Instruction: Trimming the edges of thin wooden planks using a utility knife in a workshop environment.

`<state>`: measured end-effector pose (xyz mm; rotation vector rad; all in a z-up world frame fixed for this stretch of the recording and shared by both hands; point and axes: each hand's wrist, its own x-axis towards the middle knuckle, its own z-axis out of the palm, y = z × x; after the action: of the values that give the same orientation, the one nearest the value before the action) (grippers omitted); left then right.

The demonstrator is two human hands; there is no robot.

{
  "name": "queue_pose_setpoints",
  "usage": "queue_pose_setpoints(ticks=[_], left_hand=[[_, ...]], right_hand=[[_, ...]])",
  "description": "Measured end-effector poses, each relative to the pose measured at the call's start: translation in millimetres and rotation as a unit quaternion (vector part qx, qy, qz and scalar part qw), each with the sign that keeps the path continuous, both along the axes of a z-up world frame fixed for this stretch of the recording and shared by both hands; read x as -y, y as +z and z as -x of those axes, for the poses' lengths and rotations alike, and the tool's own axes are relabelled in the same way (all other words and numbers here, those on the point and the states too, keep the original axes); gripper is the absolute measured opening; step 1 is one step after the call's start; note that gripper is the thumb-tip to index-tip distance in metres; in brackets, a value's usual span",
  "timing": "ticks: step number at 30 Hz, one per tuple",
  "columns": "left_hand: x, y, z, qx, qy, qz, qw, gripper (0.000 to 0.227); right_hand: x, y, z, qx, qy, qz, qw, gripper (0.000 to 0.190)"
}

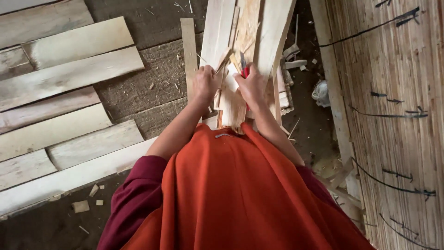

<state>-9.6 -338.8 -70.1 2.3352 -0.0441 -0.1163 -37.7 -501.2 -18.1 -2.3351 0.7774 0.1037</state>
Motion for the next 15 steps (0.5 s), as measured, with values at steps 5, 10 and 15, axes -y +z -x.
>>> queue_pose_setpoints(ticks=[5,10,15], left_hand=[[6.8,-24.9,-9.3,0.033,-0.028,-0.054,0.998,0.008],[12.7,-90.1,-28.1,0.022,-0.066,-0.131,0.989,0.017],[4.3,-2.8,-25.1,-0.108,-0.059,-0.039,0.992,0.008]], right_hand=[[4.2,20.6,1.6,0.064,-0.072,-0.163,0.982,0.043],[-7.6,62.2,4.1,0.135,-0.121,-0.308,0.934,0.043],[3.5,49.3,13.4,0.132,-0.14,-0.39,0.9,0.051]])
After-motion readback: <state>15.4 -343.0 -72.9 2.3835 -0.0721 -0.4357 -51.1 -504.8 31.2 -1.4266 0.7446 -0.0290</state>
